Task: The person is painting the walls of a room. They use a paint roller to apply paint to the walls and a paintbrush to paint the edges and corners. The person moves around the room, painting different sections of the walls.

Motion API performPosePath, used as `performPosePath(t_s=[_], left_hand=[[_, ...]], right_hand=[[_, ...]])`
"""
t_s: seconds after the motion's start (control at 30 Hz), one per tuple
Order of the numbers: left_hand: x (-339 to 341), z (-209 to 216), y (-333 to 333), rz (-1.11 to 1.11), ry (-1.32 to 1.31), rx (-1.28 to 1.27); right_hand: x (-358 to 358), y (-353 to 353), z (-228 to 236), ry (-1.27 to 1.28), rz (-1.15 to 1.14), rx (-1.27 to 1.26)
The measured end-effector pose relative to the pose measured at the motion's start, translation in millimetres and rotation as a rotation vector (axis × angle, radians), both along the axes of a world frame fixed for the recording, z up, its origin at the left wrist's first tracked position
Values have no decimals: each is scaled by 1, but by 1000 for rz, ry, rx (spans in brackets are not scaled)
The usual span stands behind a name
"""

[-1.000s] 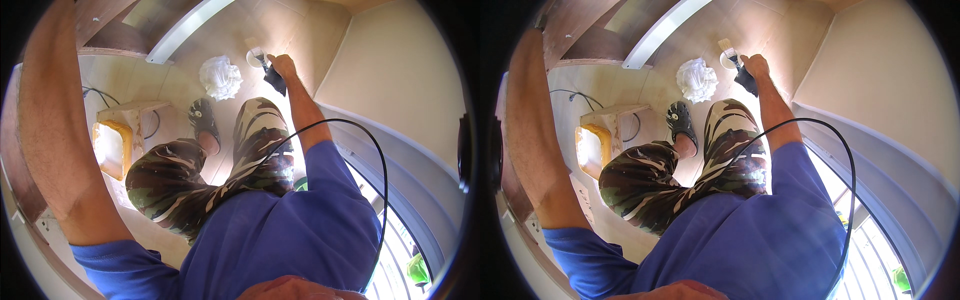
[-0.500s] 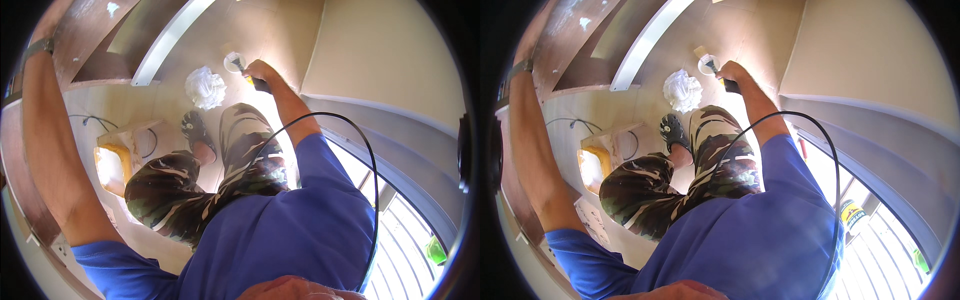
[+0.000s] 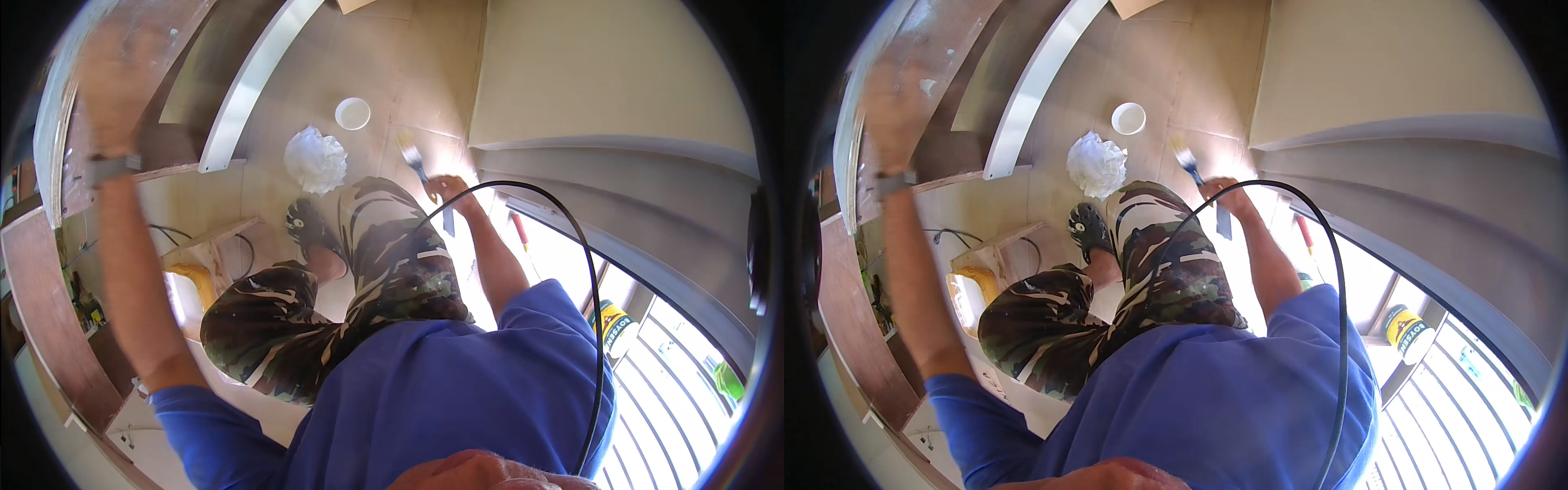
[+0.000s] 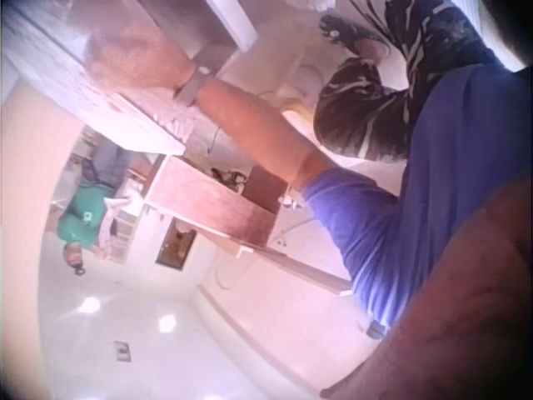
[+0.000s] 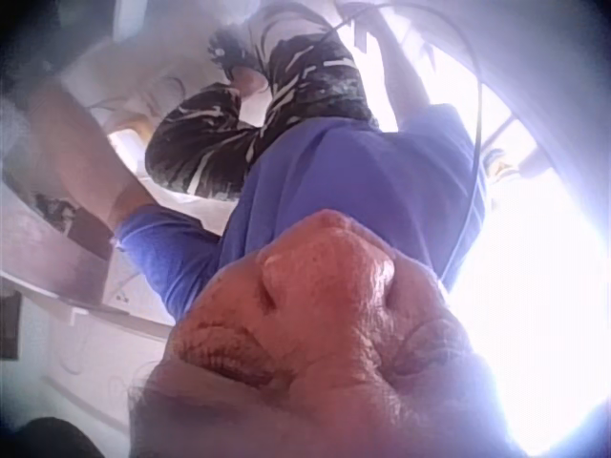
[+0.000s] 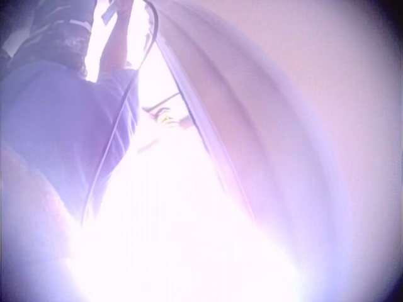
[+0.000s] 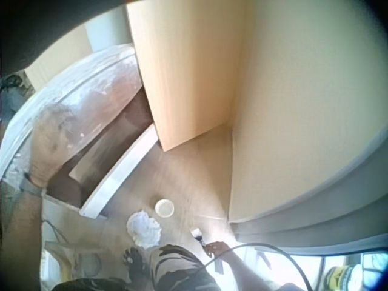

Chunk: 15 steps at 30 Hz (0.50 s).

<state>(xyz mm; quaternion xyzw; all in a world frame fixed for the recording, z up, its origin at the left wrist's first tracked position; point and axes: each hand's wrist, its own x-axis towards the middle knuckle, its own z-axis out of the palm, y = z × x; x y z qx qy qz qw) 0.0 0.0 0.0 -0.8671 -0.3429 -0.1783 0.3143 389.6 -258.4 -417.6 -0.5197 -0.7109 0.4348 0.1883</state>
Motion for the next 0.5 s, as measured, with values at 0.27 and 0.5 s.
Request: performPosePath(t_s=[0.27, 0.5], left_hand=[[63, -334, -114, 400, -255, -967], [96, -389, -117, 575, -326, -1259]], right_hand=[[43, -105, -45, -264, -267, -452], [88, -175, -75, -711, -427, -62]])
